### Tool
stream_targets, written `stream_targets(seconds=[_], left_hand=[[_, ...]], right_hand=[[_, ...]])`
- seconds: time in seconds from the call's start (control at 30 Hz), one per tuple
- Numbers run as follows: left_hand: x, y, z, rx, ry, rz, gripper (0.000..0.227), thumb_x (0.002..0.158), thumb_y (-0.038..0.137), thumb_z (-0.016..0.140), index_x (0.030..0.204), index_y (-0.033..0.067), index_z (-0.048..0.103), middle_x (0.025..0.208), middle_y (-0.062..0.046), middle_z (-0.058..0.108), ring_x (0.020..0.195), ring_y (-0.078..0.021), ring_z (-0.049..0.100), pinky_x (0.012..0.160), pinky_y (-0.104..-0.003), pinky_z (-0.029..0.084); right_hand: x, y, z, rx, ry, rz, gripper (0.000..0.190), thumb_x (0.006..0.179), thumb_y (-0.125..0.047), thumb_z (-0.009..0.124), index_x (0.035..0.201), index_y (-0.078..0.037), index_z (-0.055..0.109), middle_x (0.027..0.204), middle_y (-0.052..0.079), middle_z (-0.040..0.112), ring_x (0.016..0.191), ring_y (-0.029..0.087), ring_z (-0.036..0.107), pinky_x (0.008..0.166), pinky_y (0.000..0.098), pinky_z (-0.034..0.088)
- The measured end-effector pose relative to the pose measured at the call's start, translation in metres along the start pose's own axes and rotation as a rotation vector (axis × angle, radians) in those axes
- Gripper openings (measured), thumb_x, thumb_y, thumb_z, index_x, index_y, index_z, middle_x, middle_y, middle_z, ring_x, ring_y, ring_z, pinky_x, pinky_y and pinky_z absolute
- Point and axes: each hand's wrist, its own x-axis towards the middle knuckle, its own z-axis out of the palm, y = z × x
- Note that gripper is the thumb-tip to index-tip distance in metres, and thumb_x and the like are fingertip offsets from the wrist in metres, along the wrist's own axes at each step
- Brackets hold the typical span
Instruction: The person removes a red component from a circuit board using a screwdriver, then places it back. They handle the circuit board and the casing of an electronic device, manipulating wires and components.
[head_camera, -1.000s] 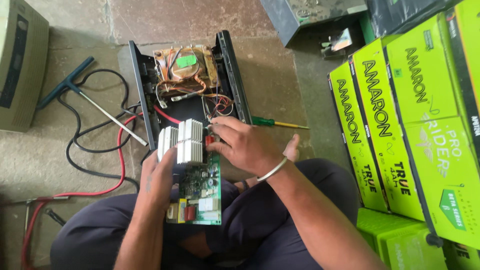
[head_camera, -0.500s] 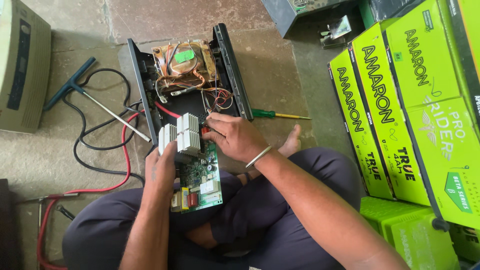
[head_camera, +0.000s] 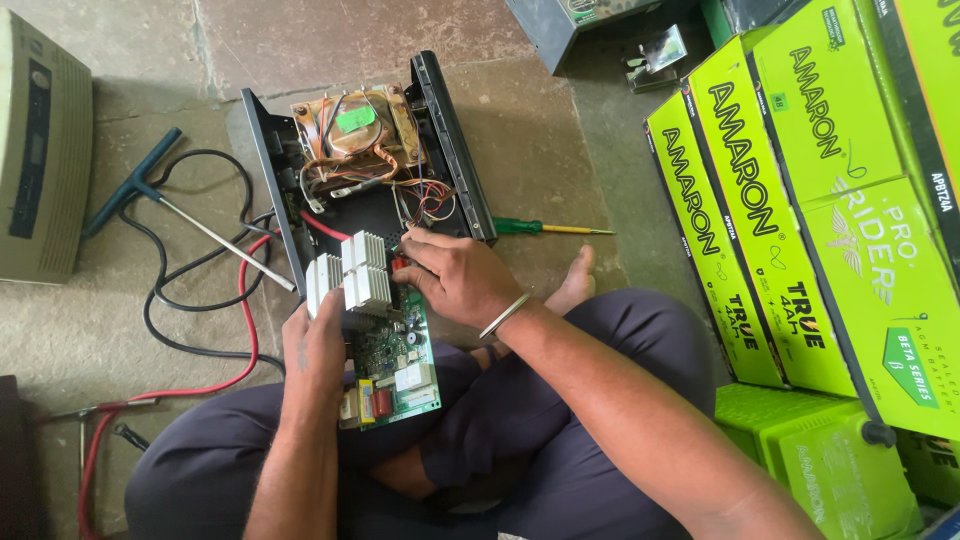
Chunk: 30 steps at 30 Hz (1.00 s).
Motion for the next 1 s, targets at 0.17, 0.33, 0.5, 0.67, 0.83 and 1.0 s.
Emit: stream_targets(seconds=[0.17, 0.33, 0.5, 0.67, 0.83, 1.0], left_hand=[[-0.001, 0.003, 0.0, -0.021, 0.011, 0.0, 0.037, 0.098, 0.027, 0.057, 0.105, -0.0069, 0.07, 0.088, -0.006, 0.069, 0.075, -0.0118, 0.058, 0.067, -0.027, 0.046], [-0.008, 0.011, 0.002, -0.014, 0.062, 0.178, 0.033, 0.1, 0.022, 0.058, 0.111, -0.0072, 0.068, 0.093, -0.008, 0.069, 0.08, -0.0129, 0.059, 0.072, -0.028, 0.047], [-0.023, 0.034, 0.011, -0.028, 0.177, 0.387, 0.04, 0.095, 0.017, 0.064, 0.129, -0.0052, 0.062, 0.116, -0.012, 0.071, 0.1, -0.016, 0.067, 0.089, -0.028, 0.053], [-0.04, 0.044, 0.019, 0.067, 0.218, 0.664, 0.063, 0.098, 0.018, 0.064, 0.151, -0.0088, 0.043, 0.146, -0.022, 0.056, 0.131, -0.0259, 0.058, 0.113, -0.036, 0.044], [-0.045, 0.045, 0.027, 0.112, 0.207, 0.773, 0.071, 0.104, 0.033, 0.064, 0.154, -0.0098, 0.038, 0.15, -0.025, 0.049, 0.14, -0.0319, 0.053, 0.118, -0.04, 0.042], [-0.045, 0.036, 0.028, 0.055, 0.148, 0.632, 0.079, 0.099, 0.047, 0.06, 0.151, -0.0084, 0.04, 0.141, -0.021, 0.055, 0.13, -0.0279, 0.057, 0.111, -0.039, 0.046]], right_hand=[[0.001, 0.0, 0.001, 0.03, -0.007, 0.046, 0.037, 0.092, -0.023, 0.076, 0.117, 0.004, 0.07, 0.124, 0.022, 0.071, 0.106, 0.038, 0.071, 0.088, 0.0397, 0.06], [0.009, -0.008, 0.0, 0.225, 0.016, 0.074, 0.046, 0.095, -0.022, 0.073, 0.132, 0.002, 0.062, 0.136, 0.019, 0.065, 0.123, 0.032, 0.065, 0.102, 0.0362, 0.054], [0.007, -0.036, 0.017, 0.895, 0.113, 0.577, 0.044, 0.098, -0.027, 0.064, 0.136, -0.006, 0.058, 0.122, 0.002, 0.069, 0.115, 0.012, 0.062, 0.1, 0.0271, 0.049], [-0.007, -0.044, 0.024, 0.892, 0.073, 0.561, 0.044, 0.109, -0.04, 0.049, 0.112, -0.001, 0.07, 0.098, -0.001, 0.068, 0.091, 0.007, 0.057, 0.083, 0.0248, 0.048], [-0.005, -0.04, 0.026, 0.811, 0.139, 0.584, 0.046, 0.112, -0.039, 0.049, 0.099, 0.001, 0.069, 0.086, 0.001, 0.062, 0.081, 0.008, 0.052, 0.074, 0.0272, 0.046], [-0.011, -0.025, 0.029, 0.823, 0.196, 0.531, 0.038, 0.108, -0.029, 0.042, 0.102, 0.0, 0.066, 0.096, 0.005, 0.07, 0.091, 0.014, 0.062, 0.085, 0.0298, 0.05]])
